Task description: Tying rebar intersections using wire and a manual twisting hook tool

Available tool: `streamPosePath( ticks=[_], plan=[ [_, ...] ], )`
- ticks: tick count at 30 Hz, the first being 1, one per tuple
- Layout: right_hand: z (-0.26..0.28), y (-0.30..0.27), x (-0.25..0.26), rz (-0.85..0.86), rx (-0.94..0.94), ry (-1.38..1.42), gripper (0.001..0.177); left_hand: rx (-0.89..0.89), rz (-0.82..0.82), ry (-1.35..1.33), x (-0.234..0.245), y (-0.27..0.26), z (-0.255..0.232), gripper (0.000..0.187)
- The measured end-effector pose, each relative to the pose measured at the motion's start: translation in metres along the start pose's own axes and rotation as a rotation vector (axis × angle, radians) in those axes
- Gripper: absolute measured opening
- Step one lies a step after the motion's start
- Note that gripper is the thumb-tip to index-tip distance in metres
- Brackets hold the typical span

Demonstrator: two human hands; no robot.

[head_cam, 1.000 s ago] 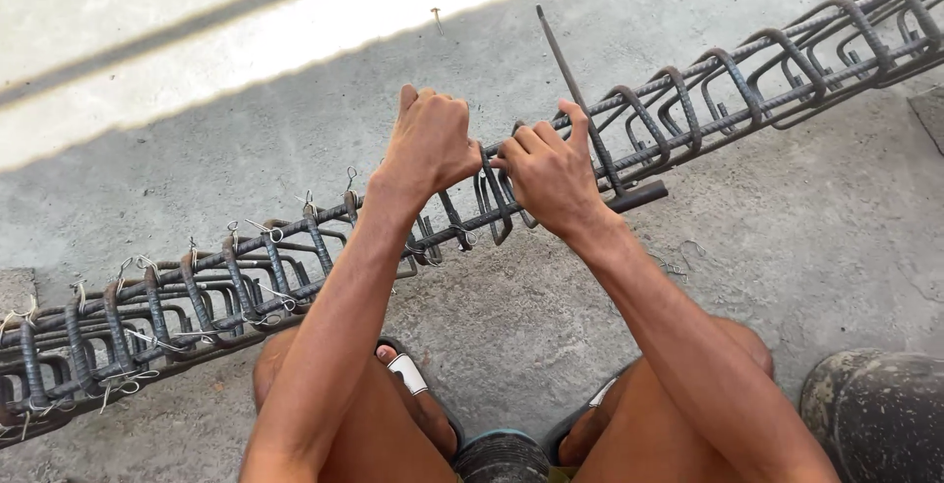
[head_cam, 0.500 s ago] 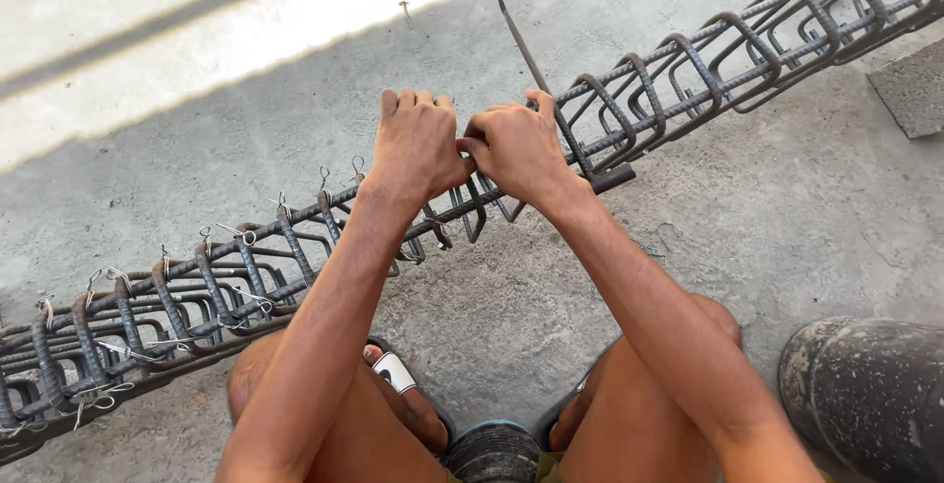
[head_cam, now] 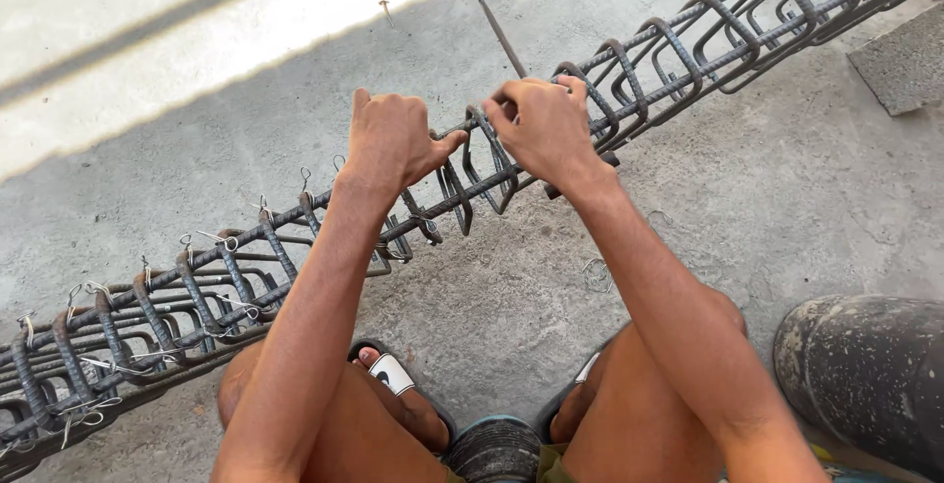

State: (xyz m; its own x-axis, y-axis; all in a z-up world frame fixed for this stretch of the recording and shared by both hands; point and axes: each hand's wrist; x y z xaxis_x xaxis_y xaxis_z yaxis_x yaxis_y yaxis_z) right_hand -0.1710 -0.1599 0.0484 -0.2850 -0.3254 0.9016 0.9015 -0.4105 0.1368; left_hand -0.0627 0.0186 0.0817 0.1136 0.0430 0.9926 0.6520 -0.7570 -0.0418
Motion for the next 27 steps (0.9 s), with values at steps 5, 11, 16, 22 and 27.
streamPosePath(
  ticks=[5, 11, 16, 22, 27],
  plan=[
    [-0.029, -0.017, 0.006, -0.009, -0.041, -0.006, 0.018, 0.017, 0.056, -0.053, 0.003, -0.001, 0.000, 0.070],
    [-0.039, -0.027, 0.013, -0.092, -0.024, -0.039, 0.015, 0.026, 0.085, -0.114, -0.016, 0.009, 0.008, 0.080],
    [-0.038, -0.035, 0.014, -0.061, -0.036, -0.041, 0.017, -0.021, 0.071, -0.129, -0.026, 0.009, 0.013, 0.078],
    [-0.034, -0.044, 0.013, -0.021, 0.001, -0.123, 0.016, -0.061, -0.035, -0.040, -0.030, 0.008, 0.008, 0.072],
    [-0.037, -0.041, 0.000, -0.079, 0.025, -0.215, 0.017, -0.059, -0.290, 0.088, -0.056, 0.012, 0.007, 0.062]
  ],
)
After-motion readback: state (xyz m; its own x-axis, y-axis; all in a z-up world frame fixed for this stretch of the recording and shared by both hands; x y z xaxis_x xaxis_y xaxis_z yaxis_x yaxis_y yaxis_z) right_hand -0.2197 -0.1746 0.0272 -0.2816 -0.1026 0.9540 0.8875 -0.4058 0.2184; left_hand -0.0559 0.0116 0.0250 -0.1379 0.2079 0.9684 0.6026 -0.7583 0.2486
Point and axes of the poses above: each hand's wrist, its own y-axis towards the middle knuckle, its own x-axis out of the back of the hand, z = x × y, and after that the axes turned 1 degree about -z, right-handed
